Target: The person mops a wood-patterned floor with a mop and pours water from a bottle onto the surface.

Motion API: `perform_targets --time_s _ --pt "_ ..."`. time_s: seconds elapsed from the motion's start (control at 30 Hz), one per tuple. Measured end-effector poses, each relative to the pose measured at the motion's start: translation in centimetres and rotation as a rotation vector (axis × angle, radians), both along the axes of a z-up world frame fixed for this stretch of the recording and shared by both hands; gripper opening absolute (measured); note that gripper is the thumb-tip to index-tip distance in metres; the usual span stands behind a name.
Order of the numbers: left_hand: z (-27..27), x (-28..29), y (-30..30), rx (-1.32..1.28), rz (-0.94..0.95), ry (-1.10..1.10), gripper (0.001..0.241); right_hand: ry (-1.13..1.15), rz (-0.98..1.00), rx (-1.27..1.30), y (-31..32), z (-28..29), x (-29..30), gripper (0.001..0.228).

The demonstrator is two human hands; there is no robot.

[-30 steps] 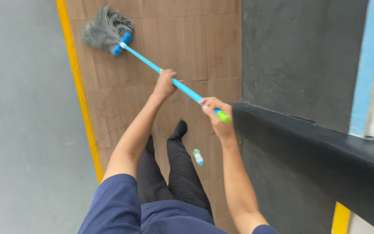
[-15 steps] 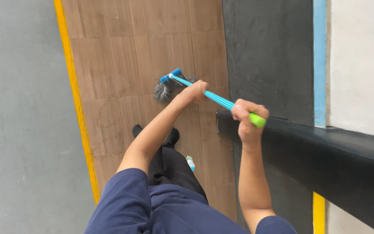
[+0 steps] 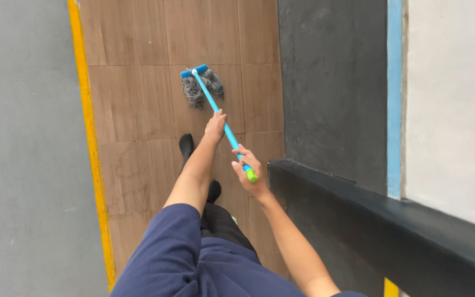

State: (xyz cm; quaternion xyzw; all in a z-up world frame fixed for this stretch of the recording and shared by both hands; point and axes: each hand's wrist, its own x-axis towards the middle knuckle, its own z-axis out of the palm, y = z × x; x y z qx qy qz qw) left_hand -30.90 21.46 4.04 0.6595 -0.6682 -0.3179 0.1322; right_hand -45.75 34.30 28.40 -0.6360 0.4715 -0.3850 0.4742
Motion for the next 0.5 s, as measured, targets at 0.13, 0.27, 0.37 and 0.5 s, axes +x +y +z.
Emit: perform_targets --time_s 0.13,0.27,0.37,0.5 --pt "-0.5 3.8 -6.6 0.119 0.040 -0.069 0.031 0.032 -0.042 0.024 -4.6 -1.8 3.9 0.027" --pt "0.1 6.8 -12.6 0.049 0.128 -0.199 0.060 0.057 -0.002 -0.042 -12.0 -5.4 7.0 0.026" --pt "1.0 9.3 -16.0 0.207 0.023 -0.021 0.072 0.061 -0.033 -0.110 -18.8 -8.8 10.6 0.023" --pt "2.4 13.0 -19.2 0.214 0.002 0.055 0.100 0.145 -0.133 0.491 -26.6 -10.4 14.2 0.040"
